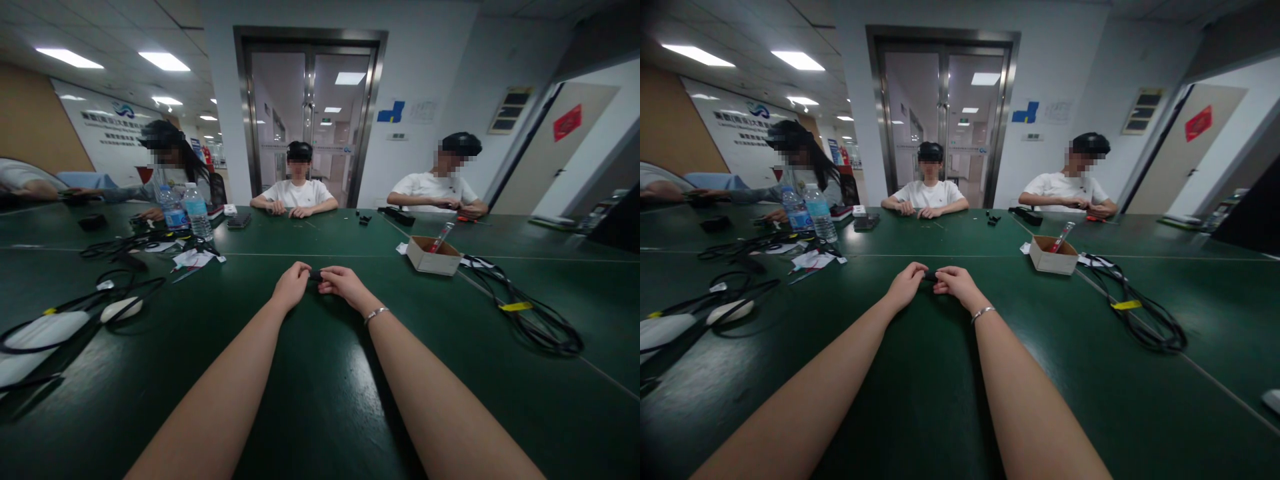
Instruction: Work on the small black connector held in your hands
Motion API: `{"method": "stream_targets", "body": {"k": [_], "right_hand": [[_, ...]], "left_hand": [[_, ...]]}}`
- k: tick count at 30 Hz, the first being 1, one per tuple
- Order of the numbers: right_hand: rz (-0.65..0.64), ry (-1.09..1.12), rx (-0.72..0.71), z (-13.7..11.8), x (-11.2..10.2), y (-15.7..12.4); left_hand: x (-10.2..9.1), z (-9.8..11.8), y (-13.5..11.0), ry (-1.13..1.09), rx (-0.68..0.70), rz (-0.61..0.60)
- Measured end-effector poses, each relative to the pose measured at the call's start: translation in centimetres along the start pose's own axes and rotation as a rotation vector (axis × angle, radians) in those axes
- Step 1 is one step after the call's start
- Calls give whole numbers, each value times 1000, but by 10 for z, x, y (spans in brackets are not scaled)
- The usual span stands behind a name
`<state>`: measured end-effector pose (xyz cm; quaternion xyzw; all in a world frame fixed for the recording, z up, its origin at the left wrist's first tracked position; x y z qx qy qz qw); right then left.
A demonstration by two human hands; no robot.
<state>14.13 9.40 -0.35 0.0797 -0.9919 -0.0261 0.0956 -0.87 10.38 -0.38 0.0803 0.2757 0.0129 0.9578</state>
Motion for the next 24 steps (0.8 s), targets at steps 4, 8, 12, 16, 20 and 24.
{"method": "stream_targets", "body": {"k": [4, 8, 12, 16, 20, 24], "right_hand": [[-3, -4, 2, -1, 0, 0], [-2, 5, -3, 0, -1, 0], [3, 3, 4, -1, -1, 0], [-8, -4, 4, -2, 0, -2], [-11, 4, -7, -2, 0, -1], [-26, 20, -15, -1, -1, 0]], "left_hand": [[1, -4, 2, -36, -30, -6], [3, -9, 7, -64, -5, 17], [4, -14, 11, -124, -24, 20], [3, -14, 11, -130, -34, 34], [3, -11, 9, -140, -32, 1], [3, -7, 6, -146, -5, -20]]}}
Point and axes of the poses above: each hand's wrist, its own y-axis towards the middle knuckle, its own x-axis out of the palm, z = x × y, the point moved 5 cm from there along y, towards the middle knuckle, and after that the axes turned 7 degrees about -x, right-handed, at the moved point
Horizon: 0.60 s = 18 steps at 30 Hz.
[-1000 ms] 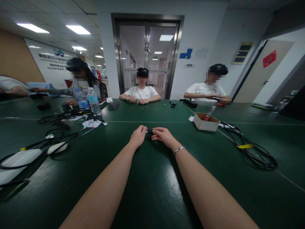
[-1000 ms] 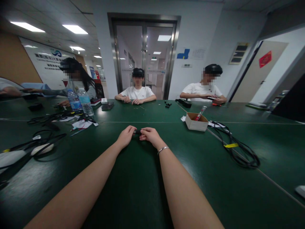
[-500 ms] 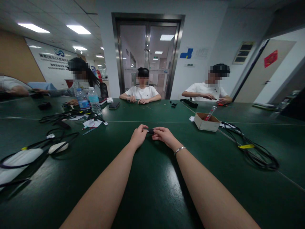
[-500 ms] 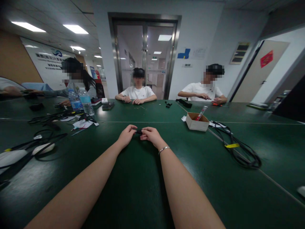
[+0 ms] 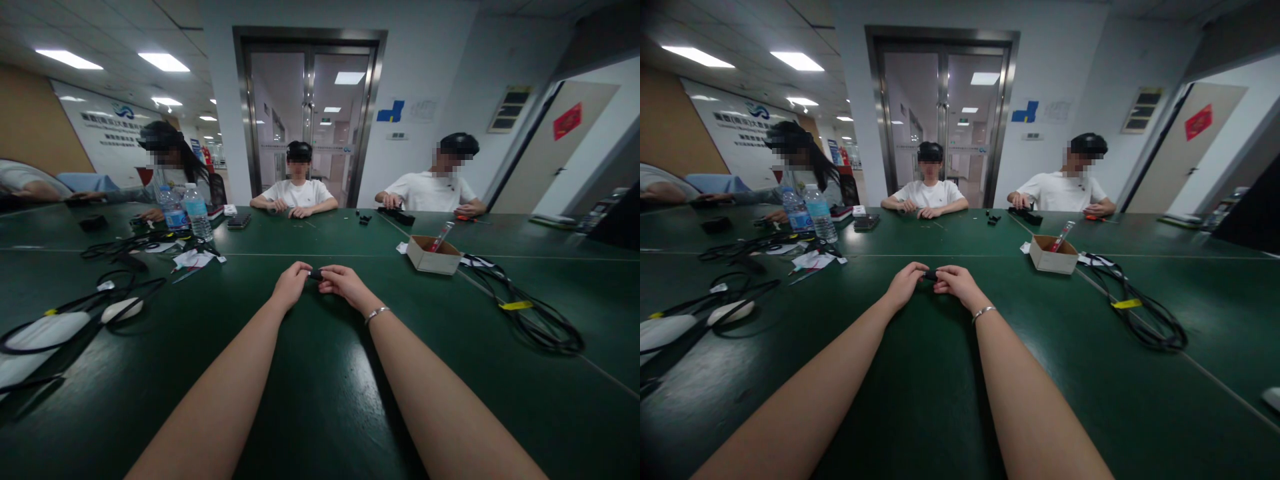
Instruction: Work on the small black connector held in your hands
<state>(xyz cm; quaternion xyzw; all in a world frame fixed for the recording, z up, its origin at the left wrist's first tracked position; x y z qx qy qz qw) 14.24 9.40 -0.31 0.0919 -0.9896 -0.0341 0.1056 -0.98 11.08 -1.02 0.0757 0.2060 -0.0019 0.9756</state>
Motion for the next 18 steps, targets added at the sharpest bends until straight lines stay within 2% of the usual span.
{"method": "stream_targets", "body": {"k": [10, 18], "right_hand": [[-12, 9, 6, -1, 1, -1], [-6, 1, 10, 1, 0, 0]], "left_hand": [[2, 0, -1, -33, -6, -47], [2, 1, -1, -64, 33, -27]]}}
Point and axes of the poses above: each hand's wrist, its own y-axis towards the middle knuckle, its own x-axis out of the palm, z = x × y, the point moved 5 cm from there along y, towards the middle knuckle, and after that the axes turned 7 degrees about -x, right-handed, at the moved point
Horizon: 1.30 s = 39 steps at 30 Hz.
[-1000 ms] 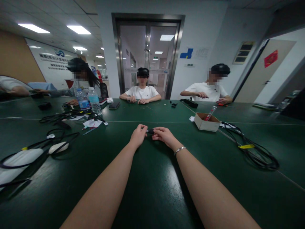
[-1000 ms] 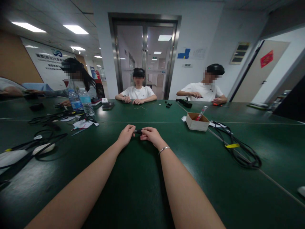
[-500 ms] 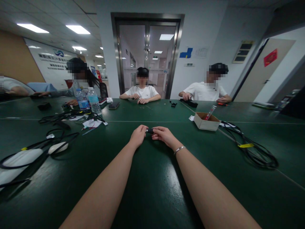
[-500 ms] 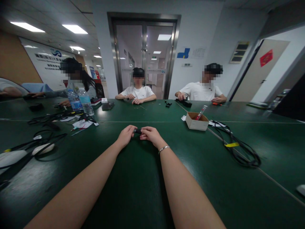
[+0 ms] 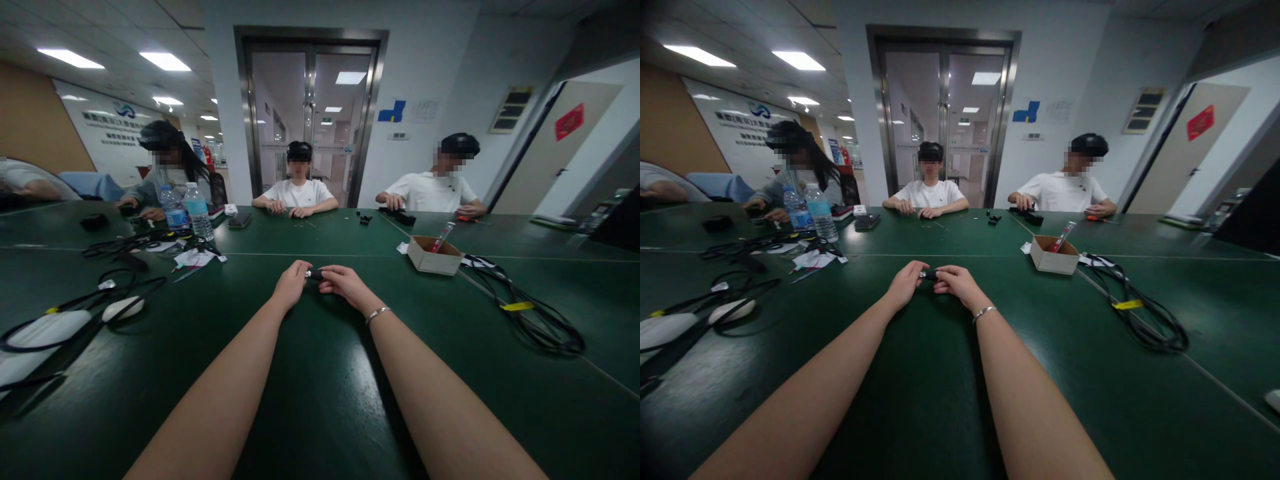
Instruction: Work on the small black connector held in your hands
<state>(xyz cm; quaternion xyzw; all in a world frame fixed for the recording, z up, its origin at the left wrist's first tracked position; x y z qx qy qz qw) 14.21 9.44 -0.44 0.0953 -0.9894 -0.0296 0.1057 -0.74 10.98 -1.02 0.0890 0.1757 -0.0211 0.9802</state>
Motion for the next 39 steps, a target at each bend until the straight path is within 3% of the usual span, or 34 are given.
{"method": "stream_targets", "body": {"k": [20, 39], "right_hand": [[-12, 4, 7, -3, 1, -2], [-16, -4, 11, -4, 2, -3]], "left_hand": [[-2, 6, -3, 76, 8, 2], [-1, 7, -6, -8, -28, -21]]}}
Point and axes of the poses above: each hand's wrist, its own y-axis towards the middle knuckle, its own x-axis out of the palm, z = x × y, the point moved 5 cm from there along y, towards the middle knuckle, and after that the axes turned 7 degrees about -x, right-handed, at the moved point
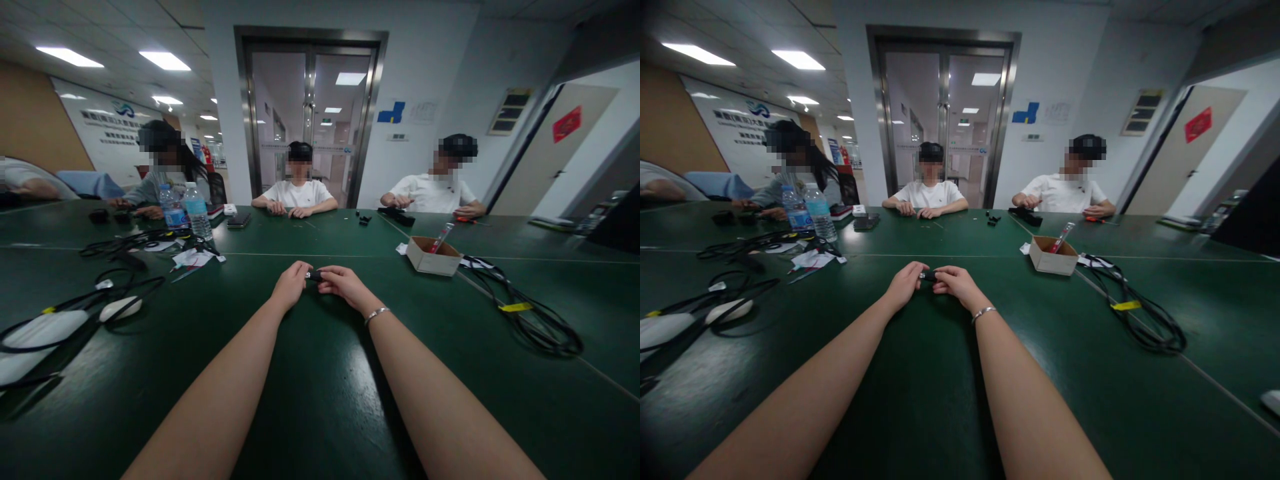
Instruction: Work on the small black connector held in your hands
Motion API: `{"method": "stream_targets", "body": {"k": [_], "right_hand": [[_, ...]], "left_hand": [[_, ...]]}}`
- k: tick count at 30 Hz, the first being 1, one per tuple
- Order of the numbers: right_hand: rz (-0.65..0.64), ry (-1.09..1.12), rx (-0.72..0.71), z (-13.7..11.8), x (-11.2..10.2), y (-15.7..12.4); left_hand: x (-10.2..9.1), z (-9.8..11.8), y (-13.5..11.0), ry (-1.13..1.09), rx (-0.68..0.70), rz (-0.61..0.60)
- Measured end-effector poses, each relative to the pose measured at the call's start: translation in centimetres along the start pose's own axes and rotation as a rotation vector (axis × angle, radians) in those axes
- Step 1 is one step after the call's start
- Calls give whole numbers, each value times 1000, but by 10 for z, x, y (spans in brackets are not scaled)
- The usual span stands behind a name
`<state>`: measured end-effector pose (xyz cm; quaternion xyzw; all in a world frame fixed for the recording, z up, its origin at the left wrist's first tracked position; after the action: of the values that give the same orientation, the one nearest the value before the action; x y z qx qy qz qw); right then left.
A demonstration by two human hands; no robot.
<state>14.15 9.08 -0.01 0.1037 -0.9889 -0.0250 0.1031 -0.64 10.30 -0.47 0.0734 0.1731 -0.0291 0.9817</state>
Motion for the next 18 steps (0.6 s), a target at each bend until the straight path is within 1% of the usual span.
{"method": "stream_targets", "body": {"k": [3, 13, 18], "right_hand": [[-1, 0, -3, 0, 0, 0], [-17, 1, -15, 3, -1, 2], [-1, -2, -11, 4, -3, 4]], "left_hand": [[0, -2, 1, -38, -5, -4], [0, -2, 0, -27, -7, -27], [0, -3, 2, -20, 6, 9]]}}
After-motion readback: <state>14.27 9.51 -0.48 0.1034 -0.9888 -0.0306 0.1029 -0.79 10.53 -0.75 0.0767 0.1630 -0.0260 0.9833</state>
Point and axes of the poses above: each hand's wrist, its own y-axis towards the middle knuckle, its own x-axis out of the palm, z = x × y, the point moved 5 cm from there along y, towards the middle knuckle, and after that the axes turned 7 degrees about -x, right-handed, at the moved point
